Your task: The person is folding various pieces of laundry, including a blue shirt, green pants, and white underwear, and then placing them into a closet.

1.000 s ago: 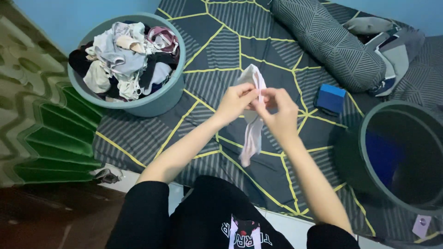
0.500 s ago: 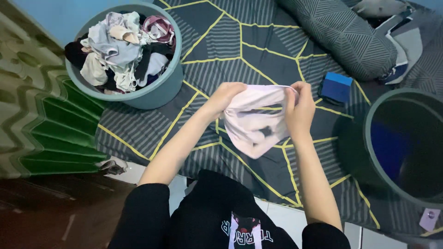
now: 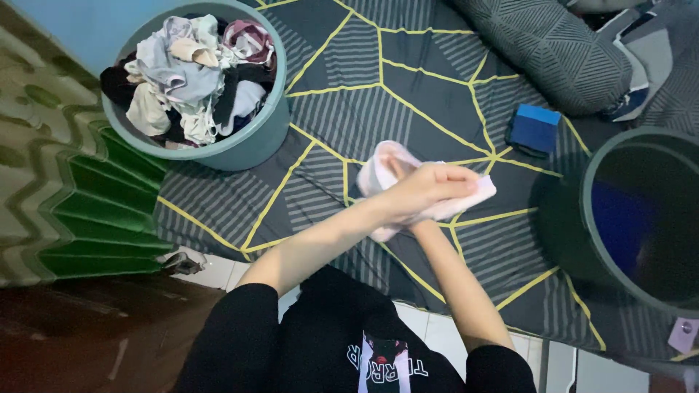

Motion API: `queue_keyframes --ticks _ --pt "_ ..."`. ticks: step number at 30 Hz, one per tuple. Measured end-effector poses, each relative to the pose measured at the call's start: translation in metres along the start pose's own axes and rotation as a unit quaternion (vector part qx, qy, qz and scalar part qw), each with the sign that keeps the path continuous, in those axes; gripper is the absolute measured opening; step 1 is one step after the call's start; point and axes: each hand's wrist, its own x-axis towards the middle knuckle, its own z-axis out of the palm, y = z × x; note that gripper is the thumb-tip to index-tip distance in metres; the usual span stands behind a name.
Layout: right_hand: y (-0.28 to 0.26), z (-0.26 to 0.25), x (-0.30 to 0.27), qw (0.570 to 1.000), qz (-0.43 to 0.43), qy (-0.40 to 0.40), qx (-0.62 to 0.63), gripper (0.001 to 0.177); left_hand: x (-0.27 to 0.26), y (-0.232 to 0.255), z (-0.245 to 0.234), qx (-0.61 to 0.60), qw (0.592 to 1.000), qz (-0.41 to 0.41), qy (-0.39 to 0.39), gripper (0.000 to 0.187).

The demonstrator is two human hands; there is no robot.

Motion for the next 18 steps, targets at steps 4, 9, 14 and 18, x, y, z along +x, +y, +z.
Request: queue_keyframes --ticks 4,9,14,18 --pt "0.027 -0.010 0.009 0.984 0.060 0.110 -0.128 0.048 -0.015 0.037 -0.022 -0.100 0.994 -0.044 -0.031 0.035" --pt "-0.053 -0.058 0.023 0.970 0.096 0.170 -0.142 0.046 -0.026 0.074 -0.022 -0.142 0.988 -0.048 -0.041 0.044" --pt "-0.092 -0.092 0.052 0.950 0.128 0.235 -0.159 0.044 -0.020 0.077 -0.038 -0.144 0.987 -0.033 -0.057 0.052" --pt "-0.052 -0.084 0.050 0.973 -0.051 0.157 -0.159 0.031 -0.017 0.105 -0.066 -0.136 0.990 0.018 -0.031 0.053"
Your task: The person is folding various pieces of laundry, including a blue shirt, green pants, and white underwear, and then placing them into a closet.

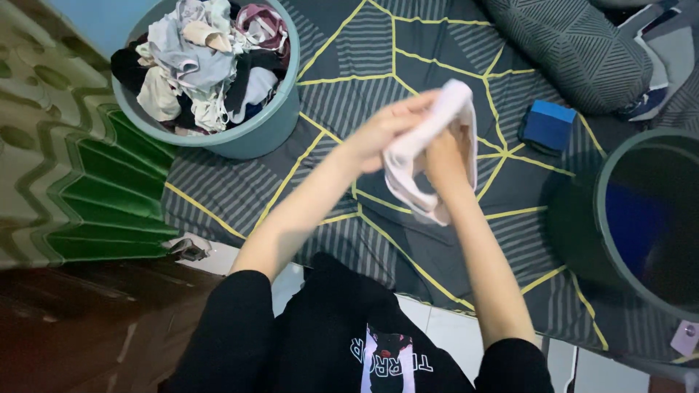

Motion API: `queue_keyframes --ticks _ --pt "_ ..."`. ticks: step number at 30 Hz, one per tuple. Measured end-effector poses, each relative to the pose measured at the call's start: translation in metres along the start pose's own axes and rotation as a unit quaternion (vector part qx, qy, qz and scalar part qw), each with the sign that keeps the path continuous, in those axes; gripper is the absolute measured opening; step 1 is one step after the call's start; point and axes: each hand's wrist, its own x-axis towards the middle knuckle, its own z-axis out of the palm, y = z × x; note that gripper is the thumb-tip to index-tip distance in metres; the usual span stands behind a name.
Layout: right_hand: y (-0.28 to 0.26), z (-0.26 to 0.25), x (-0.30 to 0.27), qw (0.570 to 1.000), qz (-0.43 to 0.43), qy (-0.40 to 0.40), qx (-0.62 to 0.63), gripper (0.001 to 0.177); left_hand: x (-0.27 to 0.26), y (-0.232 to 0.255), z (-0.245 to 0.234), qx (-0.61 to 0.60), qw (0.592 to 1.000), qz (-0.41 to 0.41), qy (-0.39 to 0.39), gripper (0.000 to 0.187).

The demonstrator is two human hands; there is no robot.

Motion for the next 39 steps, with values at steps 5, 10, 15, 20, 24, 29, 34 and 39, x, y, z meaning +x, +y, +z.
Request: queue_keyframes --ticks 5,10,15,20,24,29,34,39 --pt "-0.038 -0.043 0.008 0.977 -0.134 0.014 -0.165 0.021 0.003 0.020 -0.068 0.079 0.991 0.051 0.094 0.045" --pt "-0.027 -0.072 0.003 0.935 0.142 -0.169 0.278 0.030 -0.024 0.000 -0.112 0.738 0.555 0.142 0.357 0.033" --pt "-0.048 -0.086 0.017 0.820 0.228 -0.070 0.520 0.022 -0.049 -0.037 -0.077 0.525 0.819 0.158 0.167 0.022" --pt "-0.056 -0.084 0.014 0.718 0.226 -0.074 0.655 0.039 -0.068 -0.028 -0.001 0.439 0.894 0.086 0.023 0.041" --pt "-0.052 -0.088 0.017 0.704 0.201 -0.040 0.680 0.065 -0.071 -0.037 -0.016 0.559 0.818 0.130 0.025 0.041" --pt "-0.024 -0.096 0.010 0.713 0.203 0.050 0.670 0.077 -0.081 -0.027 -0.022 0.647 0.691 0.247 0.206 0.029" --pt "0.027 -0.066 -0.017 0.664 0.281 0.138 0.679 0.067 -0.076 -0.026 -0.045 0.612 0.700 0.209 0.303 0.025" --pt "0.007 -0.045 -0.033 0.892 0.255 0.041 0.370 0.031 -0.039 -0.038 -0.050 0.387 0.890 0.103 0.216 0.016"
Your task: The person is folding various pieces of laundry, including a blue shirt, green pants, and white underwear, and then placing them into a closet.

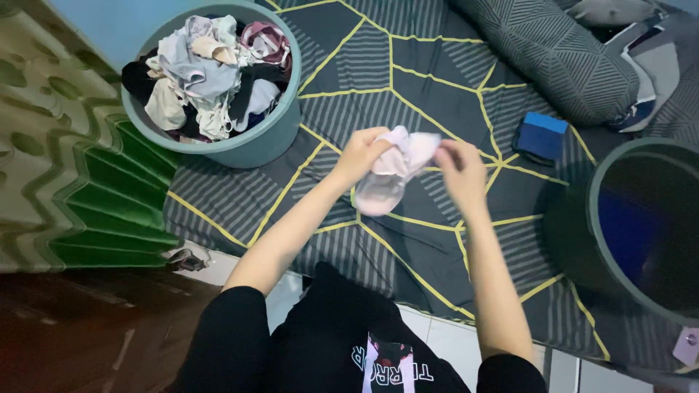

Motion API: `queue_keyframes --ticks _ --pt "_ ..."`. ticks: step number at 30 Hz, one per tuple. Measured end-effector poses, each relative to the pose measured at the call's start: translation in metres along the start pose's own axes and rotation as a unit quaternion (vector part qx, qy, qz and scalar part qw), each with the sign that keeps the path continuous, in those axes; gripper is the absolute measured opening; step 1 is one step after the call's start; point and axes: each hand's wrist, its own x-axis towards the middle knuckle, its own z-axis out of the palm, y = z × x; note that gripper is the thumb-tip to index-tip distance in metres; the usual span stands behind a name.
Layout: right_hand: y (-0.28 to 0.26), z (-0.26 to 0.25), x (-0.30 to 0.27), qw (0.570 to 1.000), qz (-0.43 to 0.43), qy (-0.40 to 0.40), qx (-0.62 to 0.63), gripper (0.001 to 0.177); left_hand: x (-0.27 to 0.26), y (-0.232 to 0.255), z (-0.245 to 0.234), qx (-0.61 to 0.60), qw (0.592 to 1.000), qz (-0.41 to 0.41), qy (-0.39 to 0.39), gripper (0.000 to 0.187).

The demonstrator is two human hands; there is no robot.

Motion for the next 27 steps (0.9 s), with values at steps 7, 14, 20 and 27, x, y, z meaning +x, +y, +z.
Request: queue_keyframes --ticks 7,14,20,27 --pt "-0.028 0.027 -0.020 0.961 -0.140 -0.222 -0.086 0.042 0.008 0.011 0.021 -0.327 0.920 -0.158 -0.145 0.038" --pt "-0.014 0.016 -0.010 0.982 0.049 -0.179 0.040 0.027 0.005 0.046 -0.011 -0.241 0.942 -0.078 -0.220 0.067" --pt "-0.016 -0.010 -0.006 0.971 -0.031 0.039 -0.234 0.025 0.013 0.040 -0.036 0.134 0.989 0.039 -0.038 0.040" --pt "0.076 -0.059 0.021 0.950 -0.002 0.083 -0.300 0.011 0.002 0.065 -0.058 0.402 0.886 0.131 0.191 0.013"
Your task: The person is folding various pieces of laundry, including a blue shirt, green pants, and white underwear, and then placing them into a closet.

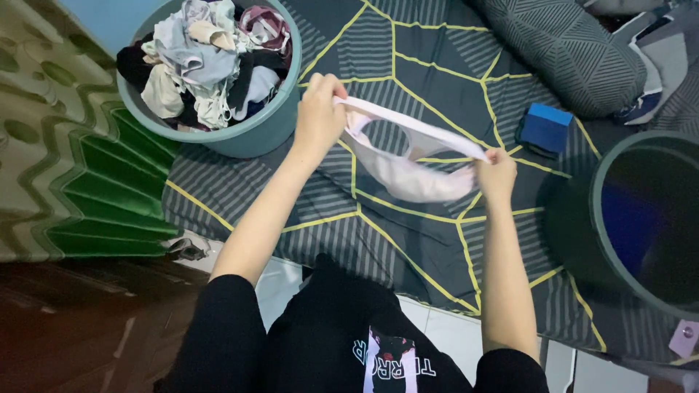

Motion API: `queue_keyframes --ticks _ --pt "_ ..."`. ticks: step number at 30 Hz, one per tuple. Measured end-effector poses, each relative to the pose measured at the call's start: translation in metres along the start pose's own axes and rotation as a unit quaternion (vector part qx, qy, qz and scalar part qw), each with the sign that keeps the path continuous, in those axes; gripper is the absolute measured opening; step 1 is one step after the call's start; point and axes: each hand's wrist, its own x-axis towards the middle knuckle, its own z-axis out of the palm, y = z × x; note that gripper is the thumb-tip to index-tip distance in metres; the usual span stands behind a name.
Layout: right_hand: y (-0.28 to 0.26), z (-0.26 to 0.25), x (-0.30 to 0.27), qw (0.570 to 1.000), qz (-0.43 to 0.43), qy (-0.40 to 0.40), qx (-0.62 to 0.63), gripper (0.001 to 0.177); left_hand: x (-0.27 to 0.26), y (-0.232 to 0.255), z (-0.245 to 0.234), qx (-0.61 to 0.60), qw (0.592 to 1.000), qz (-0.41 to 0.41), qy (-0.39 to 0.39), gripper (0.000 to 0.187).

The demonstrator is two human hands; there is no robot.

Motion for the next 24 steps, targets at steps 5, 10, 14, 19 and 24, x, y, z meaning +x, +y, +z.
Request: queue_keyframes --ticks 5,10,14,19,24 --pt "-0.026 -0.010 0.005 0.881 0.299 -0.066 0.360 0.013 -0.010 -0.023 0.003 0.109 0.989 -0.061 -0.076 0.007" --pt "-0.054 -0.024 -0.002 0.824 0.162 -0.165 0.518 0.023 -0.028 -0.120 0.053 0.038 0.968 -0.048 -0.243 0.017" --pt "-0.065 -0.053 -0.007 0.850 0.123 -0.224 0.461 0.035 -0.024 -0.128 0.048 -0.011 0.935 -0.161 -0.317 0.026" --pt "-0.036 -0.066 0.001 0.959 -0.133 0.053 -0.244 0.022 -0.032 -0.094 0.037 0.174 0.916 -0.233 -0.276 0.034" --pt "-0.023 -0.026 -0.005 0.962 -0.116 -0.051 -0.243 0.017 -0.045 -0.097 0.090 0.046 0.935 -0.183 -0.300 0.029"
